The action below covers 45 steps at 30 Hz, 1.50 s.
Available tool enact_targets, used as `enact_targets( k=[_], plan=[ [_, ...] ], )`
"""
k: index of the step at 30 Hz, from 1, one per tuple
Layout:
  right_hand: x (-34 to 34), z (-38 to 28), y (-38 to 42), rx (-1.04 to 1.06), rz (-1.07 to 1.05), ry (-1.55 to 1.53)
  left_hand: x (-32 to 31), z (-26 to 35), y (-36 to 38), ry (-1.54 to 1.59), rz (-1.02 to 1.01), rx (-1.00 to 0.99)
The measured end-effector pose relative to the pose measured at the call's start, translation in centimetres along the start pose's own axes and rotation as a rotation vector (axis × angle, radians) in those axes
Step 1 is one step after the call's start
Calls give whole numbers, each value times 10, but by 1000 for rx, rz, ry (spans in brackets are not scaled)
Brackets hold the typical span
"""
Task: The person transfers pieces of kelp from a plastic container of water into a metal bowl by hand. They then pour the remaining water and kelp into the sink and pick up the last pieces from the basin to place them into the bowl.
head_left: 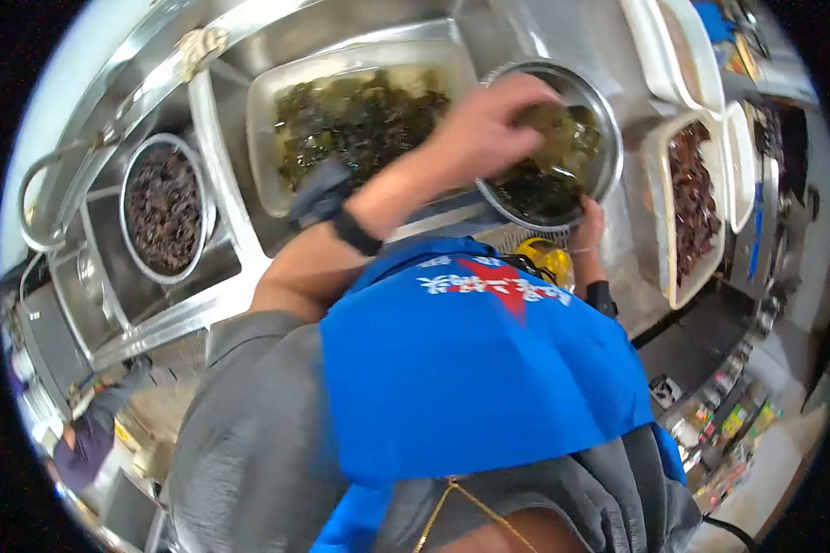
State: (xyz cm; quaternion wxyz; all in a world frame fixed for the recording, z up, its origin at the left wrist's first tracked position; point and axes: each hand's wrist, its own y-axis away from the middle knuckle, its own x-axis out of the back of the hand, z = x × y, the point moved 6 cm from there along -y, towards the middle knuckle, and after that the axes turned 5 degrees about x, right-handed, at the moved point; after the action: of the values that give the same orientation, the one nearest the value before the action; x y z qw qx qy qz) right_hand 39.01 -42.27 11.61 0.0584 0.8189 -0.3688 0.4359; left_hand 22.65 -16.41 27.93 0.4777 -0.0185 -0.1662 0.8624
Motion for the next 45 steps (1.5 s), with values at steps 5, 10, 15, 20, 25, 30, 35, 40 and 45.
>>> enact_targets(
  k=[5, 10, 15, 20, 25, 30, 35, 40, 45],
  plan=[
    [0, -39, -7, -624, 90, -731, -35, -13, 10, -379, 11, -156],
    [-3, -29, -3, -670, 126, -747, 77, -93, 37, -314, 268, 313],
    [-2, -37, -6, -682, 95, -790, 220, -252, 154, -1049, 277, 902],
    [-5, -24, -6, -662, 135, -830, 211, -326, 205, -789, 86, 1130],
    [-3, -16, -3, -657, 194, -843, 152, -312, 187, -766, -300, 1224],
    [3, -42, -13, -449, 8, -453, 126, -318, 190, -826, -510, 923],
    [11, -14, -5, -353, 29, -313, 151, -265, 133, -923, -673, 1041],
    [-3, 15, 9, -604, 132, -706, 161, -308, 66, -944, -192, 733],
    [2, -29, 0, -777, 214, -753, 118, -366, 62, -746, 27, 1109]
  ],
)
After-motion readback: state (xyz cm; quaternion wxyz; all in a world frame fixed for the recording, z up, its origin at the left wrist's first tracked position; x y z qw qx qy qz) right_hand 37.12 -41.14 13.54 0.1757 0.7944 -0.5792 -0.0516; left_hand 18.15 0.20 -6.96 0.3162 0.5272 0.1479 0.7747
